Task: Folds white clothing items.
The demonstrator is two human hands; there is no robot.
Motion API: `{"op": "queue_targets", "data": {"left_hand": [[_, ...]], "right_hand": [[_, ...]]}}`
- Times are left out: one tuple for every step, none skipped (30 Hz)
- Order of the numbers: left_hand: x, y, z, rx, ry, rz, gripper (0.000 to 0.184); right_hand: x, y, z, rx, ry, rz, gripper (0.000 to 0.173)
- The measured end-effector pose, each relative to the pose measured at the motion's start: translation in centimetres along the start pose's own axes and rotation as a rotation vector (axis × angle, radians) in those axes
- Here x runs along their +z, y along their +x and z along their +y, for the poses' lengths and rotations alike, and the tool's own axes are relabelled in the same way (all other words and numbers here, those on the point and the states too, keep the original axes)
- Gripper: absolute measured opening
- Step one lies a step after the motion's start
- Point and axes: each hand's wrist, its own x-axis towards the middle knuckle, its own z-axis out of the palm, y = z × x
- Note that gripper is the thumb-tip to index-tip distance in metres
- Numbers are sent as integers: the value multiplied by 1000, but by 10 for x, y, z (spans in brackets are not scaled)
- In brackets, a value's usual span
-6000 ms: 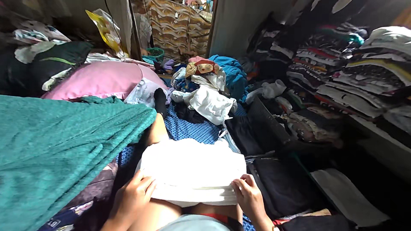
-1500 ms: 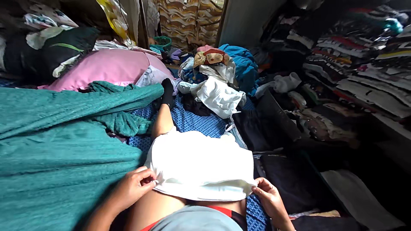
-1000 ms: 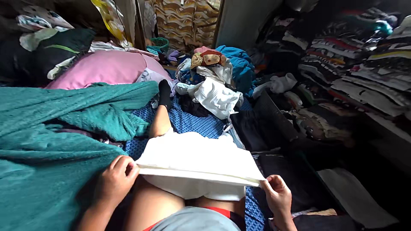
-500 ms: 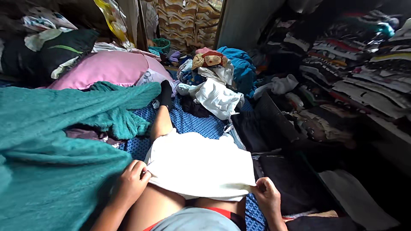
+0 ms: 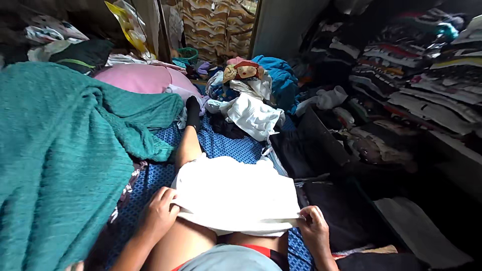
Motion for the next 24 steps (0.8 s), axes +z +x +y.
{"op": "queue_targets", "data": {"left_hand": [[-1, 1, 0, -1, -3, 15, 21], [-3, 2, -1, 0, -1, 34, 20], [-4, 4, -4, 6, 3, 55, 19], [-7, 7, -7, 14, 4, 74, 17], [-10, 9, -10, 25, 5, 90, 15], [-12, 13, -14, 46, 2, 109, 14], [-15, 16, -16, 71, -21, 119, 13], [-18, 20, -18, 105, -58, 133, 13], [-21, 24, -19, 140, -116, 150, 13], [-25, 28, -21, 167, -207, 163, 13], [-30, 32, -22, 188, -331, 166, 10], [-34, 37, -23, 203, -461, 153, 7], [-39, 42, -23, 217, -578, 140, 7], [-44, 47, -21, 231, -647, 130, 8], [-48, 53, -20, 247, -667, 126, 6], [-52, 58, -19, 265, -656, 116, 6], [-55, 64, -18, 290, -631, 101, 9], [-57, 70, -17, 322, -594, 93, 13], [-59, 76, -14, 357, -533, 89, 16], [-63, 82, -10, 389, -433, 86, 18], [-67, 88, -5, 413, -288, 86, 19], [-73, 92, 1, 431, -141, 69, 19], [-78, 97, 6, 442, -38, 21, 21], [-82, 101, 9, 442, 42, -36, 23]], "right_hand": [[-1, 1, 0, -4, 12, -7, 8], [-3, 2, 1, -7, 35, -16, 7], [-5, 5, 3, -9, 77, -24, 6], [-7, 8, 4, -5, 147, -34, 6], [-10, 10, 7, 2, 239, -43, 7], [-13, 14, 9, 12, 354, -55, 10], [-16, 19, 10, 26, 478, -70, 13], [-19, 25, 10, 31, 581, -89, 15], [-21, 32, 9, 20, 658, -107, 15], [-24, 38, 8, 3, 700, -123, 15], [-27, 45, 7, -5, 713, -137, 18], [-31, 50, 6, -5, 704, -153, 21], [-34, 57, 5, -12, 671, -175, 23], [-37, 64, 3, -24, 615, -203, 23], [-41, 71, -1, -44, 528, -225, 23], [-44, 79, -4, -83, 421, -241, 24], [-47, 86, -9, -129, 297, -256, 26], [-49, 93, -14, -178, 166, -260, 29], [-51, 101, -20, -208, 53, -268, 31], [-54, 108, -25, -225, -28, -283, 32], [-56, 115, -30, -230, -91, -303, 31], [-58, 123, -34, -235, -146, -324, 30], [-60, 130, -38, -236, -197, -351, 29], [-62, 138, -43, -227, -248, -398, 29]]}}
